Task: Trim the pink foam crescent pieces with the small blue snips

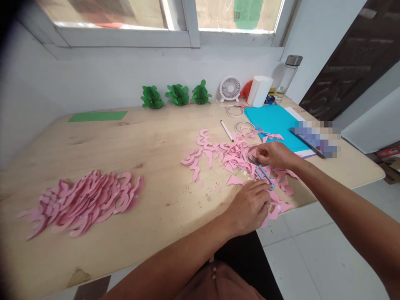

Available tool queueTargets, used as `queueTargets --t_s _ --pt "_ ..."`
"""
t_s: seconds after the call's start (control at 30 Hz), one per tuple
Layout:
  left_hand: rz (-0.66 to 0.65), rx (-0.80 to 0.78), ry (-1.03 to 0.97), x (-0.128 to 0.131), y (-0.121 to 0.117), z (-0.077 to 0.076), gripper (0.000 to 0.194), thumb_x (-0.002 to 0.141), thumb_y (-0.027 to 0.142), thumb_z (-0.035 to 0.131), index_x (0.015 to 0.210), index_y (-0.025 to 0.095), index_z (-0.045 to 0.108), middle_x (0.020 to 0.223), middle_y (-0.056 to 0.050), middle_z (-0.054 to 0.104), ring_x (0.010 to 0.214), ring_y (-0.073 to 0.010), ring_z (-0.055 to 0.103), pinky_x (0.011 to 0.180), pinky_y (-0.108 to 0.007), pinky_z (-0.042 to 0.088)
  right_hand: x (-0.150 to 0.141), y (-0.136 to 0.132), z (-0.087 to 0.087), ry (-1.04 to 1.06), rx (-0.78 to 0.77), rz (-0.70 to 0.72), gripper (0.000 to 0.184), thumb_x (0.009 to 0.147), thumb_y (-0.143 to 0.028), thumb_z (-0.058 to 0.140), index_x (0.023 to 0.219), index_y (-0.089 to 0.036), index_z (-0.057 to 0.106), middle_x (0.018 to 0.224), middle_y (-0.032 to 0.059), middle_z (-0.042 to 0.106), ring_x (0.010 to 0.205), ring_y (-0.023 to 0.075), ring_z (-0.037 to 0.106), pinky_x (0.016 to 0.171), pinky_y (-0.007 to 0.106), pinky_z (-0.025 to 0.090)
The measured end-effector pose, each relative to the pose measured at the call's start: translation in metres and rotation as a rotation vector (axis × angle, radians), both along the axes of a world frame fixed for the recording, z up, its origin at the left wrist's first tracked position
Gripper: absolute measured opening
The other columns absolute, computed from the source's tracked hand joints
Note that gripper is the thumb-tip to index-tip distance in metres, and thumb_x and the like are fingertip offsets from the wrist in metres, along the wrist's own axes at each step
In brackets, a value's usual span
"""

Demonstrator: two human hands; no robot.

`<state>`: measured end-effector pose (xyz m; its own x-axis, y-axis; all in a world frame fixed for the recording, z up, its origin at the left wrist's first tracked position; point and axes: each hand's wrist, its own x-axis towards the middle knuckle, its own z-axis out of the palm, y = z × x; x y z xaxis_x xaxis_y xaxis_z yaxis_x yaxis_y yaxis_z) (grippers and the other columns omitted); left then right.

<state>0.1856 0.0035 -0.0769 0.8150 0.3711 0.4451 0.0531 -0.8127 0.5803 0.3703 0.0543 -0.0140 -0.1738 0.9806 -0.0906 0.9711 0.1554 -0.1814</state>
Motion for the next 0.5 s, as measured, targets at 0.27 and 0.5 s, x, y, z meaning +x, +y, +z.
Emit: queueTargets --t_s 0.27,0.5 --pt "0.014 0.016 0.004 0.0001 -0.0006 -0.001 0.019 0.086 0.022 0.046 0.082 0.013 0.062 0.117 -0.014 0.064 0.115 -0.0237 0.054 0.1 -0.038 0.041 0.0013 -0.0043 -0.0094 -0.09 0.107 0.009 0.014 0.077 -0.024 0.048 0.069 -0.02 0.059 0.066 0.0026 0.065 0.061 0.0159 0.056 0.055 0.025 0.033" --pt "0.021 0.043 -0.002 0.0002 -0.0009 -0.0008 0.021 0.087 0.022 0.045 0.082 0.012 0.063 0.114 -0.014 0.064 0.113 -0.0233 0.054 0.1 -0.036 0.041 0.0002 -0.0092 -0.0085 -0.195 0.19 0.05 0.017 0.081 -0.024 0.047 0.073 -0.019 0.062 0.066 0.005 0.062 0.06 0.0169 0.052 0.052 0.025 0.028"
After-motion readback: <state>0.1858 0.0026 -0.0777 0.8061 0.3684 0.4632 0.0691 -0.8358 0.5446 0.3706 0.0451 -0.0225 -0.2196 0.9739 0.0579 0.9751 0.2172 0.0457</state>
